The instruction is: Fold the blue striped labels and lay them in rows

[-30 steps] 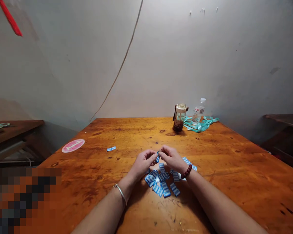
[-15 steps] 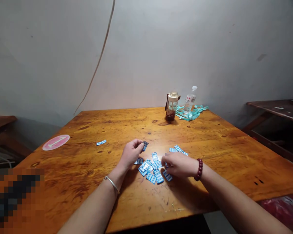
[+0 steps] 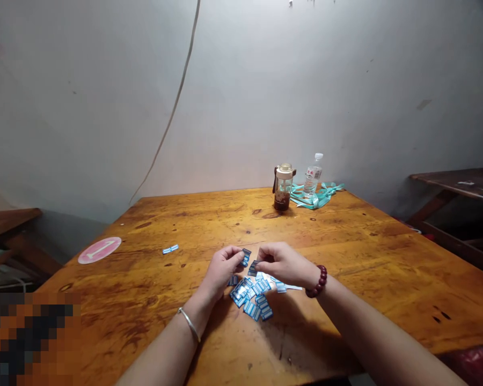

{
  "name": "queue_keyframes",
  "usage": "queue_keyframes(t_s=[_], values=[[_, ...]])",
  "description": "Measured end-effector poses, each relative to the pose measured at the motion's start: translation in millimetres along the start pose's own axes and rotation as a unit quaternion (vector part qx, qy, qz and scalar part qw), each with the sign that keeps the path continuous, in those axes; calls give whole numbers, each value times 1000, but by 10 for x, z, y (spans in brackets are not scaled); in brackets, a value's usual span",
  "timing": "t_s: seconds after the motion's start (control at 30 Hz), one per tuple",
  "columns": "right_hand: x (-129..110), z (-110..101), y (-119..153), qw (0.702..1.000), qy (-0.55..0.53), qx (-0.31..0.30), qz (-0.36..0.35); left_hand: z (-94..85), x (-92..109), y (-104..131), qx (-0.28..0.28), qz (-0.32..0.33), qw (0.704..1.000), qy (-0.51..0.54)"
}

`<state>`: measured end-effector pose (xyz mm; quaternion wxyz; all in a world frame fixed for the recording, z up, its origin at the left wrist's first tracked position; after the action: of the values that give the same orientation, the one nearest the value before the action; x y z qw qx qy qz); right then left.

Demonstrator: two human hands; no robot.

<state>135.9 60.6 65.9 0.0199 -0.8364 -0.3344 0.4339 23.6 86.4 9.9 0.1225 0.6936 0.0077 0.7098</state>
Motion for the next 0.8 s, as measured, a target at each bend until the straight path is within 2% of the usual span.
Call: queue_keyframes(t_s=[0.1, 0.23, 0.4, 0.5, 0.63, 0.8], values=[[-87, 25, -179, 998, 40, 39, -7, 48, -28, 30, -9, -25, 999, 28], [50, 103, -215, 996, 51, 78, 15, 70, -49, 36, -21, -40, 998, 54], [364, 197, -135, 991, -52, 109, 60, 102, -85, 37, -43, -61, 996, 56], [425, 238, -138, 981, -136, 123, 63, 107, -71, 46, -50, -58, 995, 58], [452, 315, -162, 961, -243, 112, 73, 100, -61, 45, -57, -48, 996, 56], [533, 322, -146, 957, -250, 110, 96, 130, -64, 50, -78, -49, 995, 41]])
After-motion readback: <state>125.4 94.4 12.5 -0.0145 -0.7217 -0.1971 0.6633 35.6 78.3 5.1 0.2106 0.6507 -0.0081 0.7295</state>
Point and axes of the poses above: each hand's wrist, its own y-axis away from the middle knuckle, its own z-axis out of the palm, x = y × z, the point moved 10 cm from there along -y, towards the middle knuckle, and after that the axes turned 10 degrees about -z, right-handed, at the moved point
